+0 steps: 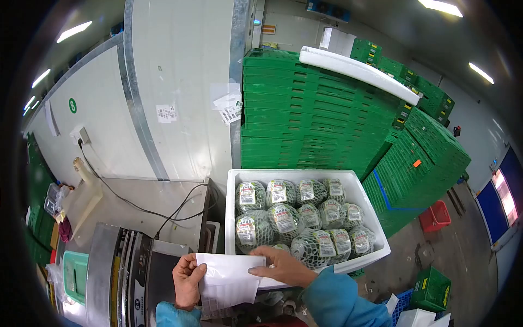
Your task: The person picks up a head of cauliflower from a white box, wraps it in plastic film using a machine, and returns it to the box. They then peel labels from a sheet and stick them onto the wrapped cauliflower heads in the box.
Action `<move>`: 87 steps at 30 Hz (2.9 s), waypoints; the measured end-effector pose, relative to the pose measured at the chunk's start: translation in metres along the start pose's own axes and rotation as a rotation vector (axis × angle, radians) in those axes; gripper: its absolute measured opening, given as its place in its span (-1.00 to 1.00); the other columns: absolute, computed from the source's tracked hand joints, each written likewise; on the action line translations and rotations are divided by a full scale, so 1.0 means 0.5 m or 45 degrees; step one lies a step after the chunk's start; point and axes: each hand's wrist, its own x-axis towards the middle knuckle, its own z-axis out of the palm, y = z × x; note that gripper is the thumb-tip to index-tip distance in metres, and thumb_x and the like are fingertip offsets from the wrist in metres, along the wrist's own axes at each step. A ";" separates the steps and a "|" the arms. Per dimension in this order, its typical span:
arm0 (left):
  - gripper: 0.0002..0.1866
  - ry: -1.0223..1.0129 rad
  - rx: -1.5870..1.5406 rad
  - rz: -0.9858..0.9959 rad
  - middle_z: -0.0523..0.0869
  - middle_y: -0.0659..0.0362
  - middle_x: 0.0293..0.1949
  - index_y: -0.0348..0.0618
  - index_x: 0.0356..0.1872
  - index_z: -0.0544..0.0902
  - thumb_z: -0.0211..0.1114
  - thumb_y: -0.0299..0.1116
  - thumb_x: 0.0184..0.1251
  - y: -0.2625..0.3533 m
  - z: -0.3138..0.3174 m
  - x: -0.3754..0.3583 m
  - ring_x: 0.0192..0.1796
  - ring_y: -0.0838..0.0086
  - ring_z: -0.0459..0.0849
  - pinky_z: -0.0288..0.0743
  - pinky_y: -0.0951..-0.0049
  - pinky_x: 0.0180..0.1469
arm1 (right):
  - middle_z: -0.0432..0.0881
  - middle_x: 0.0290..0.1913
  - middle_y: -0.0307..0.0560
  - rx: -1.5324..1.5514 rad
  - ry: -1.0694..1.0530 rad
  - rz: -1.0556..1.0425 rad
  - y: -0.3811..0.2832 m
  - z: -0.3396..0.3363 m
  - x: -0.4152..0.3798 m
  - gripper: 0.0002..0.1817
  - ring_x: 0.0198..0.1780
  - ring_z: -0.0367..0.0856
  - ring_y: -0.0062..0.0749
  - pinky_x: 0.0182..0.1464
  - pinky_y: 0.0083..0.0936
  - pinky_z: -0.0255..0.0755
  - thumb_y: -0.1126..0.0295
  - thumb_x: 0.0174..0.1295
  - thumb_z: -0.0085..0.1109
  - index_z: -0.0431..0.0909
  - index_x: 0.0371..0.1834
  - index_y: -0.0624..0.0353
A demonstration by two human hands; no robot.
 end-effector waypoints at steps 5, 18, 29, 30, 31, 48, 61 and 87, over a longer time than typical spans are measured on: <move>-0.70 -0.097 0.096 -0.021 0.67 0.17 -0.21 -0.34 -0.03 0.53 0.27 -0.59 0.20 0.026 0.039 -0.034 -0.19 0.62 0.57 0.43 0.58 -0.08 | 0.55 -0.28 -0.21 -0.334 0.112 -0.197 0.025 -0.006 -0.028 -0.87 -0.26 0.45 -0.64 -0.25 -0.61 0.36 0.49 0.19 0.25 0.55 -0.22 0.21; -0.70 -0.158 0.419 -0.157 0.68 0.11 -0.20 -0.33 -0.10 0.58 0.23 -0.27 0.31 0.057 0.099 -0.151 -0.17 0.52 0.62 0.49 0.50 -0.06 | 0.48 0.02 -0.11 -1.151 -0.059 -1.237 0.035 -0.049 -0.198 -0.63 0.08 0.46 -0.26 0.04 -0.35 0.29 0.56 0.07 0.18 0.56 -0.01 0.05; -0.50 0.152 0.330 0.125 0.67 0.06 -0.11 -0.27 0.18 0.40 0.28 -0.65 0.19 -0.050 0.148 -0.189 -0.04 0.49 0.62 0.51 0.52 -0.02 | 0.56 -0.11 -0.11 0.240 -0.058 -0.104 0.160 -0.075 -0.138 -0.52 -0.08 0.50 -0.55 -0.02 -0.57 0.37 0.56 0.26 0.09 0.24 0.25 0.21; -0.47 0.101 0.288 0.075 0.67 0.05 -0.11 -0.26 0.21 0.37 0.29 -0.65 0.18 -0.043 0.160 -0.198 -0.03 0.48 0.62 0.51 0.51 -0.02 | 0.56 -0.15 -0.14 0.285 0.042 -0.198 0.152 -0.074 -0.134 -0.55 -0.15 0.49 -0.58 -0.06 -0.59 0.36 0.58 0.24 0.10 0.28 0.20 0.21; -0.43 0.048 0.246 0.024 0.67 0.04 -0.11 -0.26 0.24 0.34 0.30 -0.66 0.17 -0.038 0.166 -0.204 -0.02 0.48 0.62 0.51 0.49 -0.01 | 0.57 -0.20 -0.17 0.330 0.143 -0.292 0.147 -0.073 -0.131 -0.58 -0.21 0.49 -0.60 -0.10 -0.60 0.36 0.60 0.22 0.12 0.32 0.16 0.22; -0.63 -0.011 1.509 0.773 0.65 0.10 -0.17 -0.16 -0.19 0.69 0.54 -0.40 -0.12 0.066 0.132 -0.221 -0.15 0.41 0.58 0.43 0.42 -0.10 | 0.51 -0.25 -0.03 -0.775 0.178 -0.767 -0.012 -0.043 -0.190 -0.72 -0.25 0.54 -0.31 -0.21 -0.45 0.42 0.52 0.06 0.33 0.55 -0.13 0.24; -0.90 0.039 0.463 0.086 0.61 0.32 -0.49 -0.34 -0.37 0.65 0.37 -0.51 0.19 -0.020 0.144 -0.190 -0.41 0.76 0.43 0.34 0.69 -0.38 | 0.59 -0.19 -0.02 -0.968 0.204 -0.933 0.004 -0.042 -0.135 -0.72 -0.15 0.56 -0.23 -0.12 -0.37 0.41 0.34 0.22 0.19 0.54 -0.08 0.27; -0.65 -0.143 0.274 -0.330 0.69 0.12 -0.20 -0.38 0.03 0.52 0.10 -0.70 0.18 -0.083 0.090 -0.171 -0.18 0.55 0.63 0.46 0.57 -0.08 | 0.58 -0.37 -0.28 -0.084 0.465 -0.228 0.075 -0.140 -0.135 -0.90 -0.32 0.43 -0.71 -0.23 -0.64 0.33 0.44 0.23 0.17 0.58 -0.31 0.24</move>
